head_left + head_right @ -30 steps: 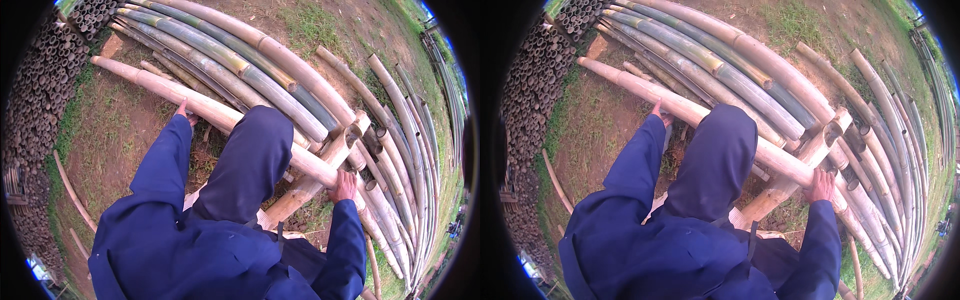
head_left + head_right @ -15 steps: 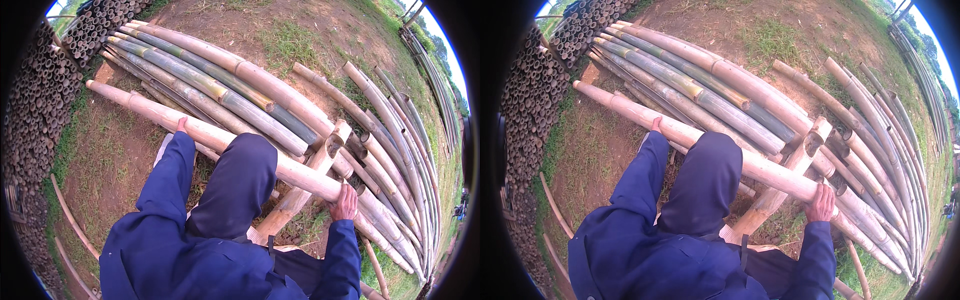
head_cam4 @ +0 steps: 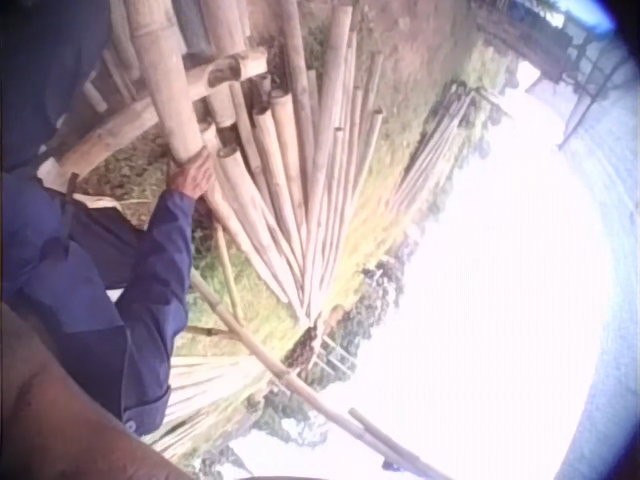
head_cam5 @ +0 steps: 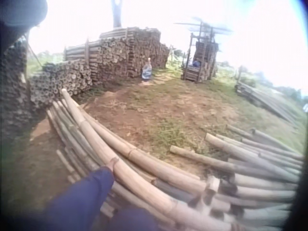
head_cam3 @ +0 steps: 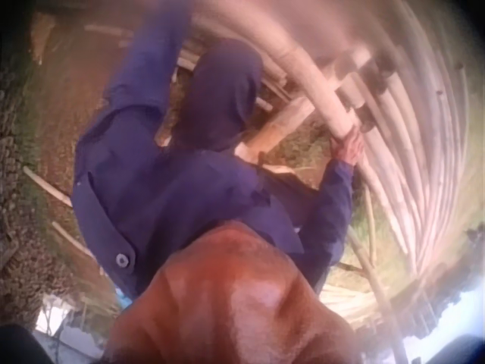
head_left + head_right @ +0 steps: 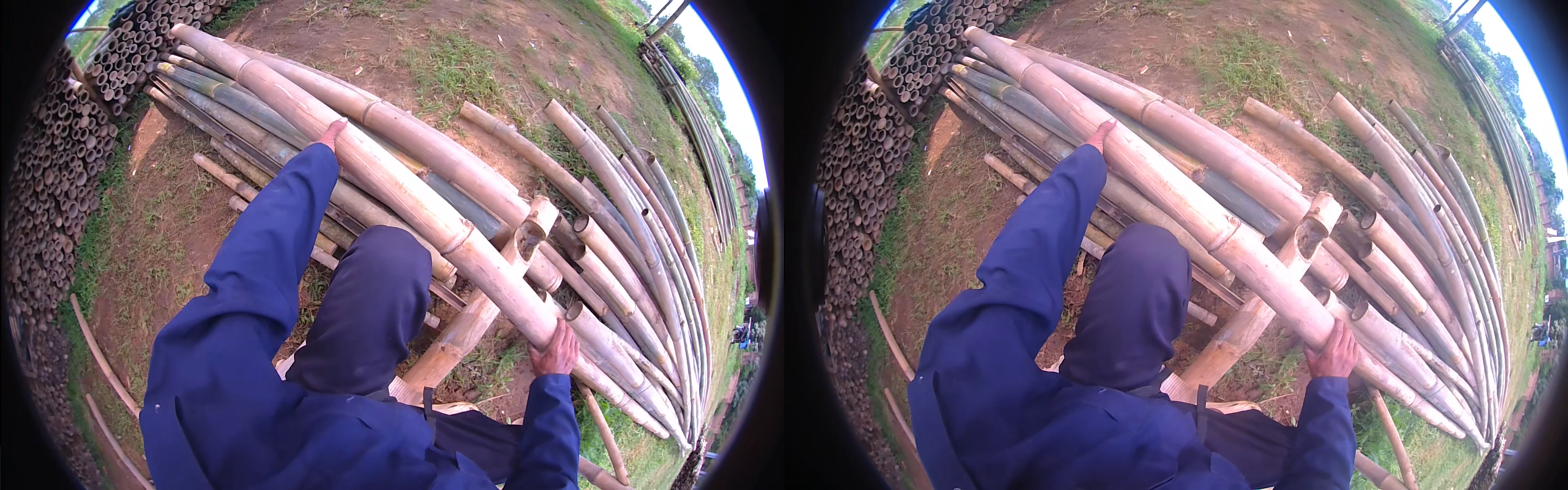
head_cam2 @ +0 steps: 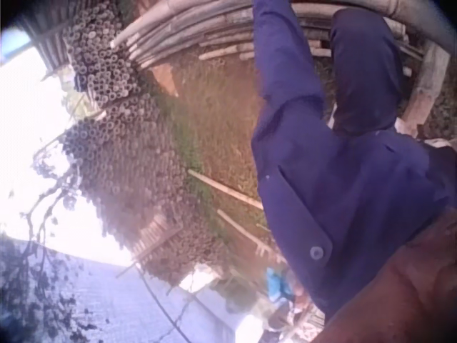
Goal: The person uses a hand saw to cut a bamboo pole resting on a wooden support. They reposition the pole multiple times and continue sawing until a section is severed.
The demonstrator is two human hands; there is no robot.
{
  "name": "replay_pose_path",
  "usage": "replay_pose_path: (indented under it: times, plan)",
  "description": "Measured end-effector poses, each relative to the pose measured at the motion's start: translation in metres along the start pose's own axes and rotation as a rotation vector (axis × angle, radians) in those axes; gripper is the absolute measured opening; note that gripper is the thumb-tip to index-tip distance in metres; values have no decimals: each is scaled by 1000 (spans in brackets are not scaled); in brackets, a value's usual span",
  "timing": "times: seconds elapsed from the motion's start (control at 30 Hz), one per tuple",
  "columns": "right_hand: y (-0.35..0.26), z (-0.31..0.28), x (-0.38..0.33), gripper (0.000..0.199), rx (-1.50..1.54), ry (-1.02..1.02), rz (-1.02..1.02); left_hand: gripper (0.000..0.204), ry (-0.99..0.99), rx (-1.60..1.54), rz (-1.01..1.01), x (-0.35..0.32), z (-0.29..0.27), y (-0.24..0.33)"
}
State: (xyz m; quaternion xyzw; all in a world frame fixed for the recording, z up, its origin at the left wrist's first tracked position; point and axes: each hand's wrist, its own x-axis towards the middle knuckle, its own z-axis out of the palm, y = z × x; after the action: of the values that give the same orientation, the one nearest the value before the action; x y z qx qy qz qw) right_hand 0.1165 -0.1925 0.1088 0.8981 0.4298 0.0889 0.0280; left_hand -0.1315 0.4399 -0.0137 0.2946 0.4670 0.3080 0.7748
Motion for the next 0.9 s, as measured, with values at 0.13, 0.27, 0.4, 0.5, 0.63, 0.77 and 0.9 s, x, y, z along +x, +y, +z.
replay_pose_path:
  times: [0.13,0.27,0.4,0.5,0.63,0.77,0.9]
  plan:
    - [3,-33,33,90,-52,40,23,72,119,48,123,38,46,27]
    - [8,-71,103,86,-109,62,-49,73,207,227,80,69,79,49]
    - [-5,-57,183,80,-81,0,-114,66,172,317,320,90,61,75]
    - [-10,-32,237,74,-81,45,-151,61,-29,304,605,-2,60,107]
    - [-46,-7,319,66,-67,16,-159,48,11,530,683,-60,-53,104]
    - [-70,37,381,66,-76,88,-195,44,160,718,530,-106,-139,60]
    - [-74,67,390,47,53,169,-45,40,151,742,403,-128,-163,34]
